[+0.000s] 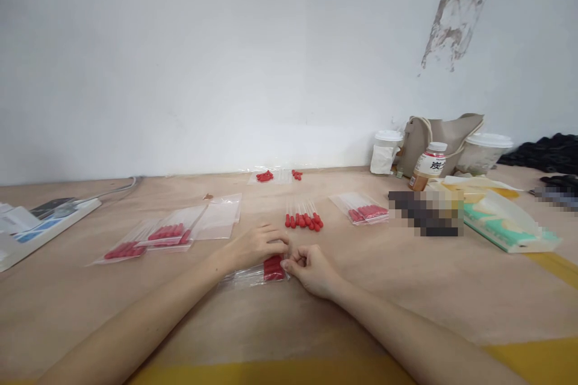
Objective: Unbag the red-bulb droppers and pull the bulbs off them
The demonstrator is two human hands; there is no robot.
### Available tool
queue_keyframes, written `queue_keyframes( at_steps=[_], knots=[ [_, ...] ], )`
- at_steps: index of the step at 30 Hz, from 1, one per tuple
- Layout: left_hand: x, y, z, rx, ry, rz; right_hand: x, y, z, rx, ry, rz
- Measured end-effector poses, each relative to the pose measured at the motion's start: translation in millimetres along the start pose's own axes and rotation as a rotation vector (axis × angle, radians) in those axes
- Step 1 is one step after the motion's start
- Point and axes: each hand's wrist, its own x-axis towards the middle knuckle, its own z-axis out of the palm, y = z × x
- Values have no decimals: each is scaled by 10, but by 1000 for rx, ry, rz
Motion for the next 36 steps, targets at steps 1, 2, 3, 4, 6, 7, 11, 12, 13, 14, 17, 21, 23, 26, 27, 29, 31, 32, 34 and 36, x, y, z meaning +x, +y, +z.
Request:
queue_keyframes(
  at_steps=[1, 2, 3, 4, 6, 7, 11, 12, 13, 14, 17, 21, 23, 26, 27, 29, 31, 32, 34, 36],
  knots=[
    [2, 7, 6, -3, -9, 0, 0, 7, 3, -5, -4, -6],
    [0, 13, 17, -9, -14, -6, -1, 14, 2, -9, -10, -17],
    [-4, 17, 29, -18, -13, -15, -1, 19, -3, -14, -11, -32],
    [-10, 18, 42, -31, -9, -25, -2, 21, -15, -21, -2, -58],
    [-29, 13, 65, -58, 4, -38, -2, 15, -59, -63, 67, -163],
    [-38, 9, 72, -70, 7, -45, -3, 6, -90, -100, 114, -241],
    [-64, -10, 79, -114, 7, -67, 2, -34, -196, -309, 178, -616],
    [-65, -12, 77, -125, 12, -69, 7, -37, -205, -370, 166, -678],
    [-66, -12, 76, -136, 18, -69, 15, -36, -205, -433, 167, -723],
    [-65, -10, 75, -146, 22, -68, 25, -31, -199, -495, 180, -754],
    [-64, 1, 76, -173, 25, -73, 60, -9, -167, -647, 262, -839],
    [-73, 17, 63, -229, 15, -108, 80, -1, -157, -758, 359, -970],
    [-79, 20, 42, -278, 2, -126, 77, 1, -161, -789, 364, -1019],
    [-81, 18, 21, -343, -6, -118, 66, 14, -157, -813, 337, -1050],
    [-81, 16, 22, -345, 0, -102, 63, 19, -154, -820, 325, -1055],
    [-81, 14, 36, -300, 22, -63, 58, 23, -148, -842, 295, -1071],
    [-80, 21, 58, -203, 41, -19, 57, 21, -147, -880, 262, -1096],
    [-79, 28, 69, -155, 44, 0, 59, 20, -148, -900, 246, -1110],
    [-72, 49, 83, -88, 38, 45, 67, 25, -150, -927, 207, -1139],
    [-65, 69, 86, -87, 29, 70, 82, 40, -151, -929, 158, -1159]
  ],
)
